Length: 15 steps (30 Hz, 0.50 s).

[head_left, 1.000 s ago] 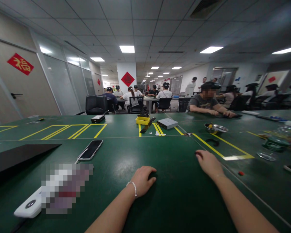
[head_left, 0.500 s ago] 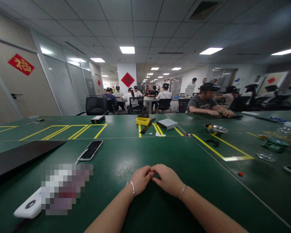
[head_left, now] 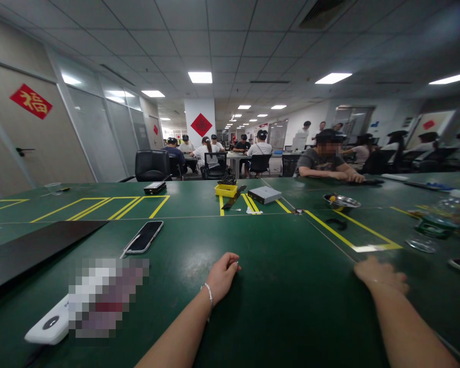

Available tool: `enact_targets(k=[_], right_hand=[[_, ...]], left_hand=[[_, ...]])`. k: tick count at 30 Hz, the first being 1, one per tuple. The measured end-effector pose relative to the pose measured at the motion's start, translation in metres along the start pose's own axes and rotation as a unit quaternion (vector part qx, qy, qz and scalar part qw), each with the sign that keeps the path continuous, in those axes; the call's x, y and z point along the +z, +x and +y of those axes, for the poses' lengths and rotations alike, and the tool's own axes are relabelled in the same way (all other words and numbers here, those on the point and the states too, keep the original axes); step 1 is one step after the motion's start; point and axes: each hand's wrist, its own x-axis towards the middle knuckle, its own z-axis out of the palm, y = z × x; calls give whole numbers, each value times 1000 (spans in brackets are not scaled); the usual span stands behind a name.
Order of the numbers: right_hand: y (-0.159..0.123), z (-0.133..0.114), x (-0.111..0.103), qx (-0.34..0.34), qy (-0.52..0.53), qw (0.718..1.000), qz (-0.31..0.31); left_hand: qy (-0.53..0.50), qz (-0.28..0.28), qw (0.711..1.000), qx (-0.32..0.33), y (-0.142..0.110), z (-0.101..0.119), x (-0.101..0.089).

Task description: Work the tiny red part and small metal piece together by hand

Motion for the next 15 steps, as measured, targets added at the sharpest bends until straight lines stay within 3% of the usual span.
enact_targets(k=[2,3,7,11,15], right_hand=[[1,6,-1,80,-10,995,-53],[-1,5,-2,90,-14,993,-71],[-8,-7,-6,19,-49,997,-54],[-11,-15,-8,-11,-60,997,-36],[-20,-41,-9,-116,-2,993,-16]], left_hand=[[-20,4,1000,6,1,-2,1],[-27,3,1000,8,1,-3,1],[-23,-8,1000,5,0,-1,2],[-14,-11,1000,-1,-1,2,1],[-12,-11,1000,-3,-1,3,0]])
